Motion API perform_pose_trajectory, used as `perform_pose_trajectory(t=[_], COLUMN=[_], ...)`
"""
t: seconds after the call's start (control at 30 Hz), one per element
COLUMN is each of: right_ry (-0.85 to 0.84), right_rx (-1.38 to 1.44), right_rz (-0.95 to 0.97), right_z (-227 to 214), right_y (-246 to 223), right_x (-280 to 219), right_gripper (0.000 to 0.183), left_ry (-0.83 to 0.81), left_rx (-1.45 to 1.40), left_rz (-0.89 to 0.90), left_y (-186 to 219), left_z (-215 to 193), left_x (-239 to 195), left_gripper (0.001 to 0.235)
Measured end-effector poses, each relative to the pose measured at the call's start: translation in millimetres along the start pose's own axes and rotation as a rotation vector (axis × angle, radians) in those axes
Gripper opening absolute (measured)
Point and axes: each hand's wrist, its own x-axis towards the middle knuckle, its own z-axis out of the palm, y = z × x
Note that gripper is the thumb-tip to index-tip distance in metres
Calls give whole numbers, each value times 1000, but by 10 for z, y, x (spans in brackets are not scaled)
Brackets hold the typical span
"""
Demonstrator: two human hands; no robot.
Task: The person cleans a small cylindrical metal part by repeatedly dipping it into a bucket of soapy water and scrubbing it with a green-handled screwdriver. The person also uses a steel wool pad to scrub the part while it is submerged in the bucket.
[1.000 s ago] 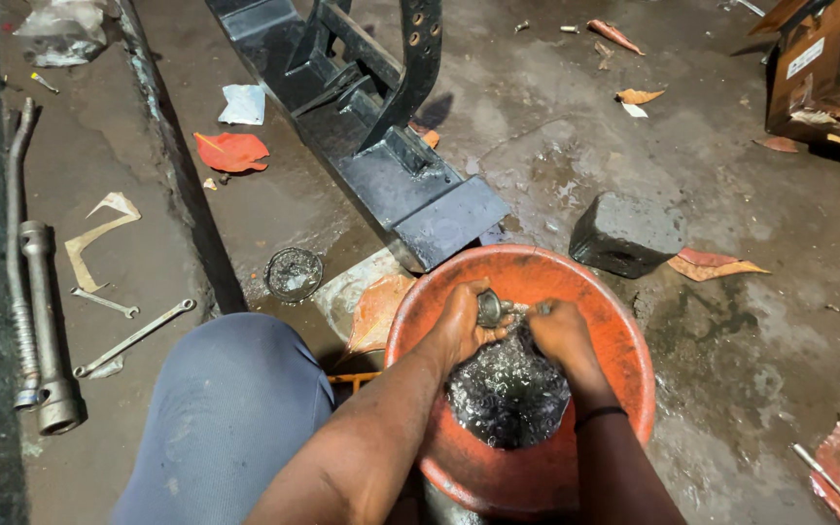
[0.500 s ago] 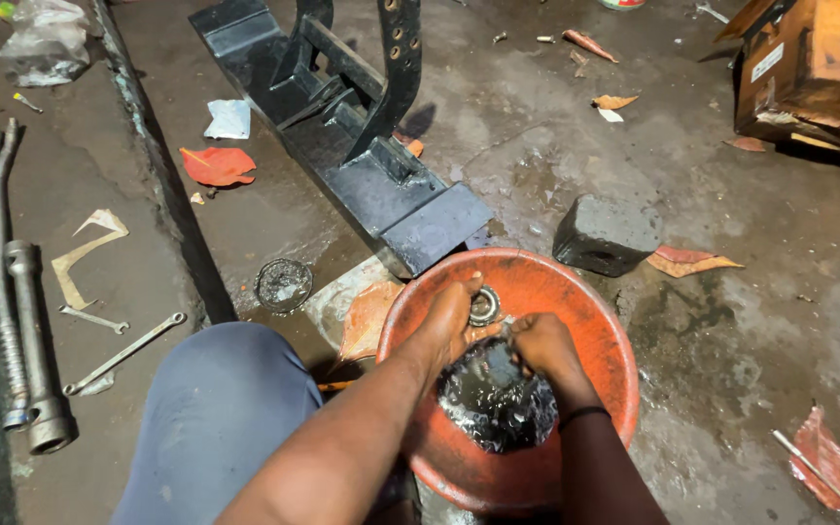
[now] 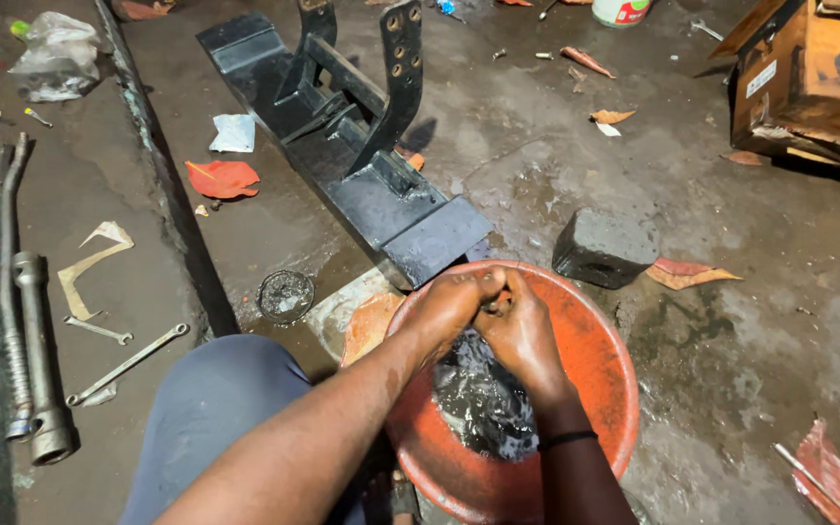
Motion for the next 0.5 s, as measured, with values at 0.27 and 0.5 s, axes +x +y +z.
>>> perform_pose_trajectory(t=[0.27, 0.5], right_ry=[91, 71], right_rx=[175, 686], right_rz=[-11, 281], right_z=[-85, 120], right_y=[255, 317], right_x=[42, 98], right_gripper=[60, 41], left_ry=[-148, -205], left_rx=[74, 118], left_rz=[-99, -121], left_y=[290, 291], left_z=[43, -10], left_x=[-18, -5], left_gripper=[61, 57])
